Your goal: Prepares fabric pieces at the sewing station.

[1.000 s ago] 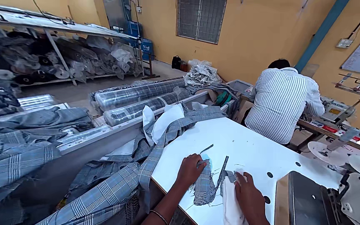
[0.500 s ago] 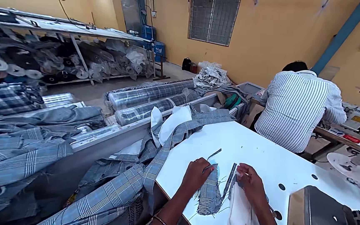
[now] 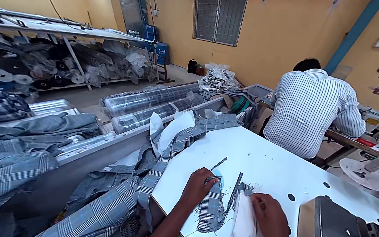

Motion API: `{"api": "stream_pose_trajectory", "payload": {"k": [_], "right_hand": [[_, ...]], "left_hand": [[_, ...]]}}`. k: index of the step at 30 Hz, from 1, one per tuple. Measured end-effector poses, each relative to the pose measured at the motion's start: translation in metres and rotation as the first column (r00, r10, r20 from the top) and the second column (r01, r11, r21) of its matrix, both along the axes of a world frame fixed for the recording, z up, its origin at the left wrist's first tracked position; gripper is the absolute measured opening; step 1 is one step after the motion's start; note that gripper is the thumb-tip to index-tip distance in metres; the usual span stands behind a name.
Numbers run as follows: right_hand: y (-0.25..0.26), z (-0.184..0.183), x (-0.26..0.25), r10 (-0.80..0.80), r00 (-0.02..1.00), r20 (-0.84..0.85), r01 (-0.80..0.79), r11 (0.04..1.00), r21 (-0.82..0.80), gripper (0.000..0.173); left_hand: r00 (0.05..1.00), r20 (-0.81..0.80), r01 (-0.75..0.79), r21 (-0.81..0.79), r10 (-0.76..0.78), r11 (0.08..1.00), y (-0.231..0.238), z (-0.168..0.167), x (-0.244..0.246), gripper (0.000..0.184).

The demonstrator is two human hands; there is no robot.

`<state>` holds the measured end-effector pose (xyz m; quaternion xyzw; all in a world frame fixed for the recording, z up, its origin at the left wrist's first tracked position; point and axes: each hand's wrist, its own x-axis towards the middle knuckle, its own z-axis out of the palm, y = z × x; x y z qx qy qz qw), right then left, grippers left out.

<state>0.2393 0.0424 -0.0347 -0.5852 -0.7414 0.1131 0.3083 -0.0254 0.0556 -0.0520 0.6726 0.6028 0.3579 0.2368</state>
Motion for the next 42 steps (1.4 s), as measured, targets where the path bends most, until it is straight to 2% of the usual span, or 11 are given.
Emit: {"api": "stream_pose_trajectory", "payload": {"k": [6,10,13,17,22,25,28,31,34,39,42], "right_hand": [[0.007,-0.009,-0.011,0.186,0.971,0.15,-0.177,0.981,-0.075,0.061],[0.004,0.0,-0.005,0.233,0.972,0.006,-0.226,0.948,-0.224,0.085],[0.0,0.0,-0.011,0.119,0.988,0.1,-0.113,0.992,-0.062,0.07],[0.013,-0.002,-0.025,-0.001,0.98,0.197,-0.017,0.996,0.09,0.021],[0.027,0.026,-0.021,-0.046,0.993,0.104,0.053,0.997,-0.058,0.03],[0.037,0.029,-0.026,0.035,0.977,-0.211,-0.102,0.944,-0.314,0.035],[0.034,0.018,-0.034,0.045,0.829,-0.557,-0.221,0.942,-0.252,0.052],[0.021,0.01,-0.018,0.089,0.956,-0.281,-0.127,0.985,-0.121,0.036],[0.007,0.01,-0.006,0.135,0.99,0.032,-0.125,0.968,-0.218,0.039],[0.015,0.002,-0.002,0.09,0.995,-0.043,-0.098,0.953,-0.287,0.027],[0.015,0.007,0.002,0.131,0.991,-0.027,-0.132,0.939,-0.317,0.057]], "left_hand": [[0.999,-0.034,0.01,0.034,-0.008,0.999,-0.001,-0.004,0.0,0.038],[0.999,-0.048,0.008,0.025,-0.007,1.0,-0.002,-0.005,-0.001,0.039],[0.998,-0.065,-0.003,0.016,0.004,1.0,-0.002,-0.003,0.0,0.039],[0.995,-0.102,-0.008,-0.019,0.006,1.0,-0.002,0.0,0.002,0.039],[0.993,-0.114,-0.017,-0.038,0.012,0.999,-0.001,0.004,0.003,0.04],[0.996,-0.089,-0.022,-0.022,0.02,1.0,-0.001,0.003,0.003,0.038],[1.0,-0.013,-0.024,0.049,0.025,0.999,-0.002,-0.002,0.0,0.033],[0.995,0.098,-0.051,0.169,0.035,0.984,-0.001,-0.009,-0.002,0.024],[0.992,0.121,-0.055,0.16,0.036,0.986,-0.004,-0.006,-0.004,0.024],[0.991,0.114,-0.074,0.094,0.063,0.993,-0.004,-0.004,-0.002,0.026],[0.996,0.07,-0.053,0.078,0.048,0.996,-0.002,-0.002,-0.001,0.029]]}}
